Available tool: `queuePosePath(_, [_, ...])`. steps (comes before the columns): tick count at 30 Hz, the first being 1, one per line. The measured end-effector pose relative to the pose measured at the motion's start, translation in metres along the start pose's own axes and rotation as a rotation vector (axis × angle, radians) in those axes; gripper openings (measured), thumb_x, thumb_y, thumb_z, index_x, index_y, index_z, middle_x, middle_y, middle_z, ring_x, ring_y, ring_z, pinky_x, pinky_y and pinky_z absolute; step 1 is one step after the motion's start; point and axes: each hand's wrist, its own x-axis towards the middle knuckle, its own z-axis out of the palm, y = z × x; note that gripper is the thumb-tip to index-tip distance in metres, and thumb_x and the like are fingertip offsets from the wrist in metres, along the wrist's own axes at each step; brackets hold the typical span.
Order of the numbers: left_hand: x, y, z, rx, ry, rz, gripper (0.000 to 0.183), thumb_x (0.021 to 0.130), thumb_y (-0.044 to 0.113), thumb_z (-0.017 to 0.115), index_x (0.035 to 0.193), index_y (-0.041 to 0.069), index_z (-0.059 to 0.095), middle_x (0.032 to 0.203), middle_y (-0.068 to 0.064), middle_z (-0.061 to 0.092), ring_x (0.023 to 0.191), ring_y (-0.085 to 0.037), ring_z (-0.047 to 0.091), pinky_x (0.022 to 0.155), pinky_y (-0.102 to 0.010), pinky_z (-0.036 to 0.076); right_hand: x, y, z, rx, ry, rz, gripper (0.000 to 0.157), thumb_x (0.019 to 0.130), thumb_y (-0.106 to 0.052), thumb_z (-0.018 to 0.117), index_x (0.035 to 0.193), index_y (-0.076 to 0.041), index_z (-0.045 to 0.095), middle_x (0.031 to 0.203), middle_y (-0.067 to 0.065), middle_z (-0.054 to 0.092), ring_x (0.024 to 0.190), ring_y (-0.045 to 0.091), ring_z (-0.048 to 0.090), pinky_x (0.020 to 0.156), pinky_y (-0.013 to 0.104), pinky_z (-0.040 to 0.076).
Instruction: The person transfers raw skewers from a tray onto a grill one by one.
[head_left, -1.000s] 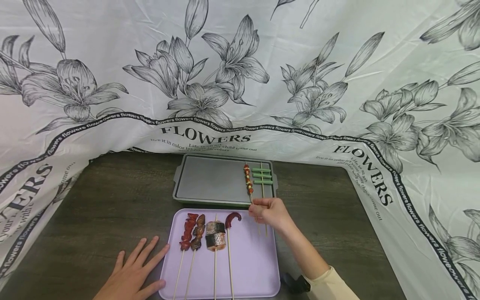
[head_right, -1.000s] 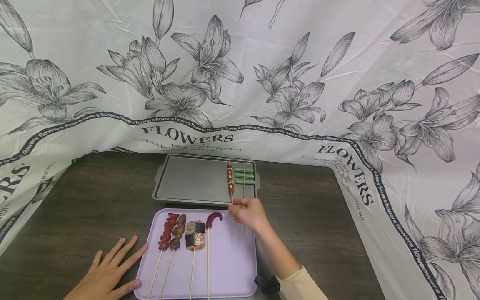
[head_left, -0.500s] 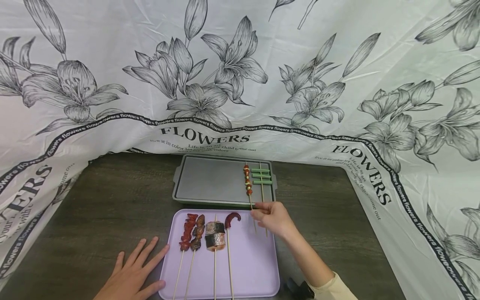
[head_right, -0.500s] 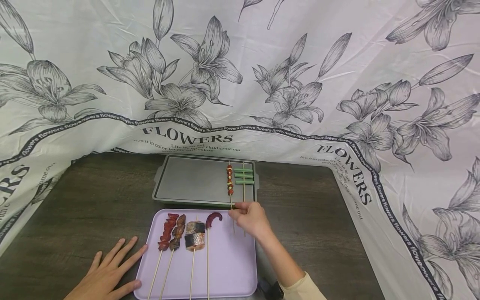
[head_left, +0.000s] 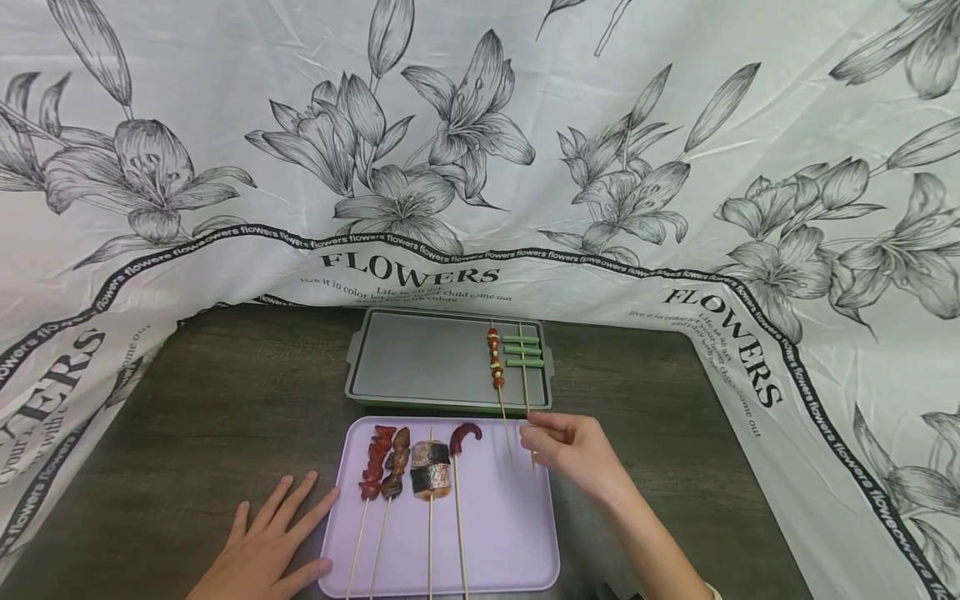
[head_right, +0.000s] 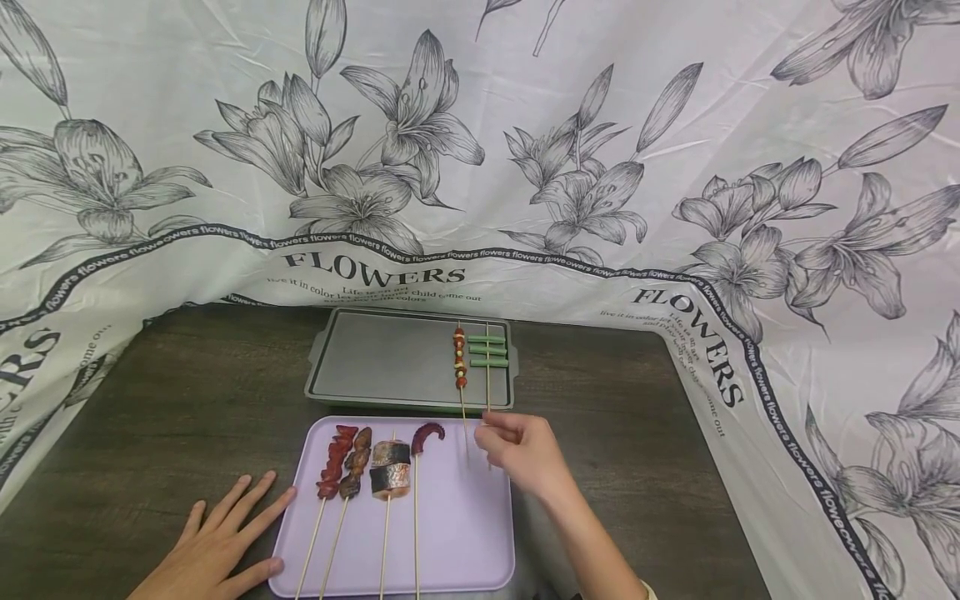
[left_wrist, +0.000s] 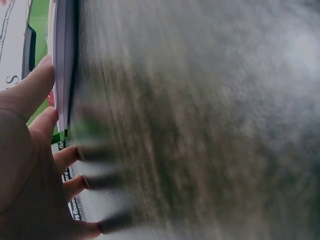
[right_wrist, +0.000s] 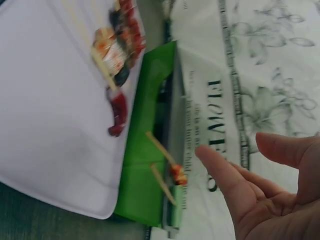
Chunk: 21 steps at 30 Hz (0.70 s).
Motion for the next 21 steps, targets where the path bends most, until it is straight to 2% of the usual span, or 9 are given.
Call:
queuePosePath(3, [0.000, 0.000, 0.000, 0.007, 0.000, 0.001, 0.076, 0.080, 0.074, 0.051, 0.147, 0.043, 0.032, 0.154, -0.004, 0.029, 0.137, -0.038, 0.024, 0.090, -0.078, 0.020, -0.014, -0.001, -0.002, 0.047, -0.059, -0.003, 0.043, 0.090, -0.020, 0.068, 0.122, 0.007, 0.060, 0.108, 0.020, 0.069, 0.098, 0.026, 0.069, 0.081, 0.036, 0.056])
queuePosePath(7, [0.000, 0.001, 0.000, 0.012, -0.006, -0.003, 0.076, 0.080, 0.074, 0.051, 0.147, 0.043, 0.032, 0.154, -0.004, 0.030, 0.137, -0.037, 0.025, 0.090, -0.079, 0.020, -0.032, 0.008, 0.002, 0.044, -0.208, -0.014, 0.038, 0.092, -0.019, 0.065, 0.116, 0.010, 0.063, 0.102, 0.023, 0.069, 0.092, 0.027, 0.070, 0.076, 0.035, 0.057])
queuePosePath(11, [0.000, 0.001, -0.001, 0.015, -0.013, -0.008, 0.077, 0.079, 0.075, 0.051, 0.147, 0.043, 0.033, 0.154, -0.005, 0.029, 0.137, -0.038, 0.024, 0.090, -0.079, 0.019, -0.045, 0.028, 0.016, 0.047, -0.316, 0.064, 0.033, 0.092, -0.020, 0.066, 0.108, 0.008, 0.067, 0.094, 0.019, 0.072, 0.086, 0.024, 0.071, 0.073, 0.036, 0.058])
queuePosePath(15, [0.000, 0.001, -0.002, 0.016, -0.023, -0.016, 0.077, 0.079, 0.076, 0.050, 0.147, 0.043, 0.034, 0.154, -0.006, 0.030, 0.137, -0.039, 0.024, 0.091, -0.079, 0.018, -0.047, 0.057, 0.034, 0.091, -0.337, 0.147, 0.032, 0.091, -0.018, 0.066, 0.107, 0.010, 0.067, 0.092, 0.019, 0.072, 0.086, 0.024, 0.071, 0.073, 0.039, 0.058])
queuePosePath(21, [0.001, 0.001, -0.001, 0.004, -0.025, -0.015, 0.077, 0.080, 0.075, 0.050, 0.147, 0.042, 0.034, 0.153, -0.006, 0.031, 0.137, -0.040, 0.025, 0.090, -0.079, 0.018, -0.044, 0.089, 0.052, 0.179, -0.297, 0.244, 0.028, 0.091, -0.016, 0.066, 0.106, 0.008, 0.067, 0.091, 0.020, 0.072, 0.084, 0.028, 0.071, 0.070, 0.038, 0.058])
